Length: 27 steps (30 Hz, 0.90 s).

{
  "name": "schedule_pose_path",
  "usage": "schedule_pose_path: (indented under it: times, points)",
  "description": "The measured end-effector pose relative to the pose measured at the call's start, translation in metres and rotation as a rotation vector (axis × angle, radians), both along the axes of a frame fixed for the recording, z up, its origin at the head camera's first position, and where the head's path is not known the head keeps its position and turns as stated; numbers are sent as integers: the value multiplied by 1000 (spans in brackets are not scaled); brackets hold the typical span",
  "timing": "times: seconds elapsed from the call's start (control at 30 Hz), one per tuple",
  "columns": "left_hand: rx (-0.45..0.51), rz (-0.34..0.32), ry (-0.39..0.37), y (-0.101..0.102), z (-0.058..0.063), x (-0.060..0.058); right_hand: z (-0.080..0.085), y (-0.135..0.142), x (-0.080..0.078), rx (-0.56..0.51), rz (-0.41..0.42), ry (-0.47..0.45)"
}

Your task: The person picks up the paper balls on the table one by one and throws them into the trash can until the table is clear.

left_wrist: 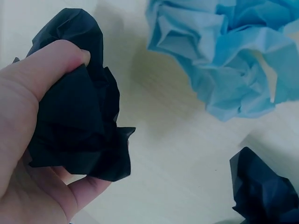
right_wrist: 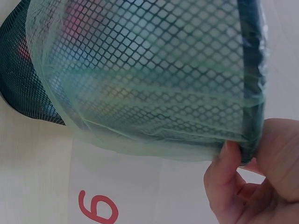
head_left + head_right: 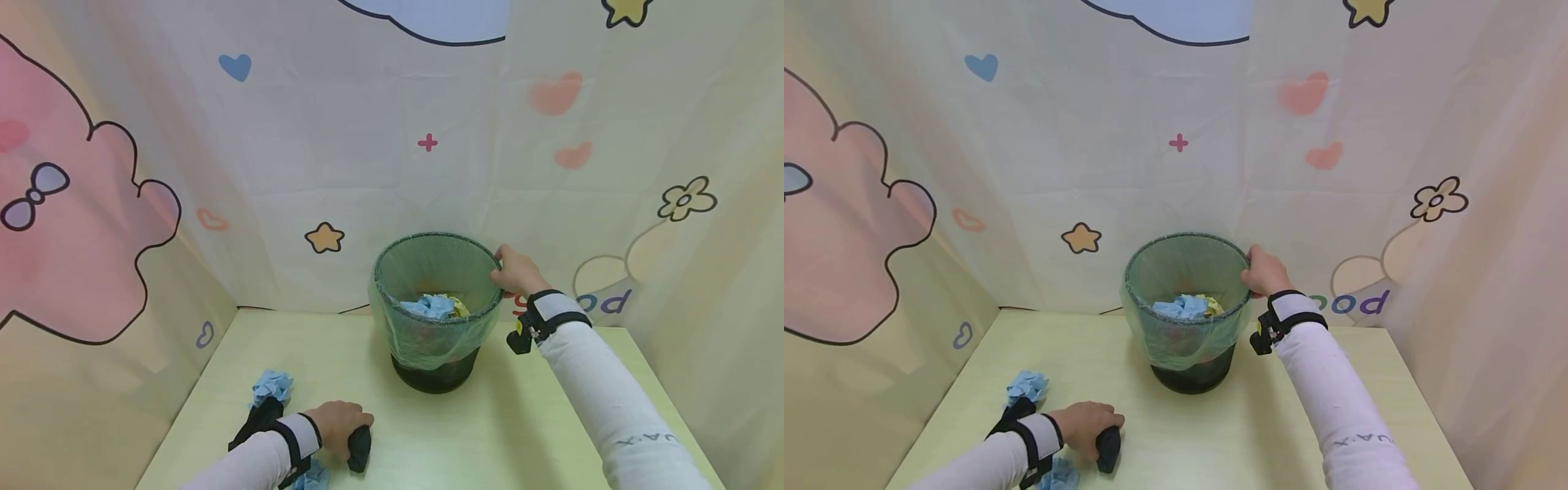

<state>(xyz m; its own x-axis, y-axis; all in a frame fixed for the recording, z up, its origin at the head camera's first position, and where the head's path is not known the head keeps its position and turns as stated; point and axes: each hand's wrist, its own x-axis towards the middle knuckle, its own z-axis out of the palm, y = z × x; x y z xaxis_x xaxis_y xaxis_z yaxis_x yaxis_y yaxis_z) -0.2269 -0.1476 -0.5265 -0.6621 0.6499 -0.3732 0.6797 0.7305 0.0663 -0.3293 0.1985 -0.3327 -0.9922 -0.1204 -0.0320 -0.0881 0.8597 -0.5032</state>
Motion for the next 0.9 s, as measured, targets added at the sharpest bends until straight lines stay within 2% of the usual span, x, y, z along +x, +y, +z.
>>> schedule_pose_path:
  times: [0.27,0.6,0.67,0.9]
  points:
    - [45,-17,53,-2,4,-4,0,-1,0,0,-4,5]
    - [103,-14,154,-15,13,-15,0,0,1,0,2,-6]
    - [108,-3,170,-17,17,-17,0,0,1,1,5,-6]
    - [140,30,197,-21,43,-24,0,0,1,6,9,-1]
